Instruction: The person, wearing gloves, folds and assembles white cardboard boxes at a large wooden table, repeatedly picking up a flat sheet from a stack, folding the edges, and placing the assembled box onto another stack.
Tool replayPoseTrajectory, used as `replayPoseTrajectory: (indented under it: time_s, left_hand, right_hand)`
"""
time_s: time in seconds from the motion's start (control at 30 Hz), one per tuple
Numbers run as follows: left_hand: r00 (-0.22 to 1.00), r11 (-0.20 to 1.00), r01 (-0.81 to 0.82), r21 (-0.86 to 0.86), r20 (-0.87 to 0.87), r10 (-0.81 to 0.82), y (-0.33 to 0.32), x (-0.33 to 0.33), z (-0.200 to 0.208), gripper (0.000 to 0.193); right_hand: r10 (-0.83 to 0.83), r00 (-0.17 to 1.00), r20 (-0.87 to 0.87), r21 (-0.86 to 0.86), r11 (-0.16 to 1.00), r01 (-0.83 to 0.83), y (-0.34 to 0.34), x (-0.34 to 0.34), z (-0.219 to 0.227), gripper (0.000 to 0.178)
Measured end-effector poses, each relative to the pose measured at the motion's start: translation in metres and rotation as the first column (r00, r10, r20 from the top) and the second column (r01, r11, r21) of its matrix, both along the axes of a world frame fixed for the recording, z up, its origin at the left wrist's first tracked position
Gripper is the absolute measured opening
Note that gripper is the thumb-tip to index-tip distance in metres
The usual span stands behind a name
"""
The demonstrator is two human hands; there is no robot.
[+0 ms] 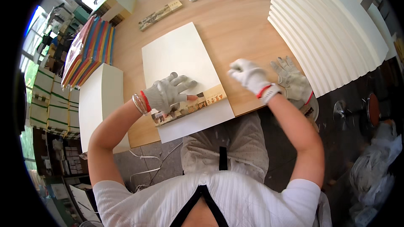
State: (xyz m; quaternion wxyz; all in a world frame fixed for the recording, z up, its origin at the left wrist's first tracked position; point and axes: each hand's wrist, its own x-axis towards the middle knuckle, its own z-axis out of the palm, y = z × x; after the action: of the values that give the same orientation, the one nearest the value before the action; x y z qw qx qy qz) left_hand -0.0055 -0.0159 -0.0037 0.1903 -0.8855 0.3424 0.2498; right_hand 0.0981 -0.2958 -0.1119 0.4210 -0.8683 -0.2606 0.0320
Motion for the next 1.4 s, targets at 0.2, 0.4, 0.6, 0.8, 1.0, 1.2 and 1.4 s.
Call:
replayPoseTrajectory:
  time_s: [0.2, 0.4, 0.6, 0.8, 1.0, 1.2, 1.4]
  left_hand:
    - [0.837, 0.863, -0.419, -0.282, 0.248, 0.488, 0.022, -0.053, -0.010, 0.066]
    - [0.139, -0.701, -0.690, 0.180, -0.918, -0.372, -0.027, -0.152, -0.105, 0.055]
    - [0.227, -0.824, -0.128, 0.553, -0.792, -0.567, -0.043, -0.104, -0.085, 0.027]
    - [0.209, -0.987, -0.112, 0.116, -0.968, -0.138, -0.029, -0.113, -0.062, 0.029]
    - [0.210, -0.870, -0.180, -0.459, -0.882, 0.422, 0.016, -0.192, -0.041, 0.043]
    - [-0.150, 0.032, 0.312, -0.949, -0.016, 0.989, 0.077, -0.269, -0.016, 0.071]
    - [-0.479, -0.076, 0.545, -0.835, -0.385, 0.789, 0.155, -0.292, 0.002, 0.081]
  right_hand:
    - [-0.074, 0.857, -0.510, -0.160, 0.987, -0.010, 0.063, -0.005, 0.028, 0.067]
    - [0.018, 0.784, -0.620, -0.075, 0.994, -0.082, 0.083, 0.019, 0.023, 0.053]
    - [0.250, 0.506, -0.826, 0.365, 0.921, 0.140, 0.106, 0.033, 0.019, 0.048]
    - [0.569, 0.455, -0.685, 0.665, 0.743, 0.072, 0.148, 0.082, -0.006, 0.036]
    - [0.631, 0.667, -0.395, 0.790, 0.604, -0.104, 0.185, -0.006, 0.036, 0.039]
    - [0.784, 0.587, -0.201, 0.855, 0.433, -0.286, 0.282, -0.076, 0.099, 0.035]
    - [0.677, 0.690, -0.254, 0.640, 0.653, -0.405, 0.410, -0.125, 0.111, 0.030]
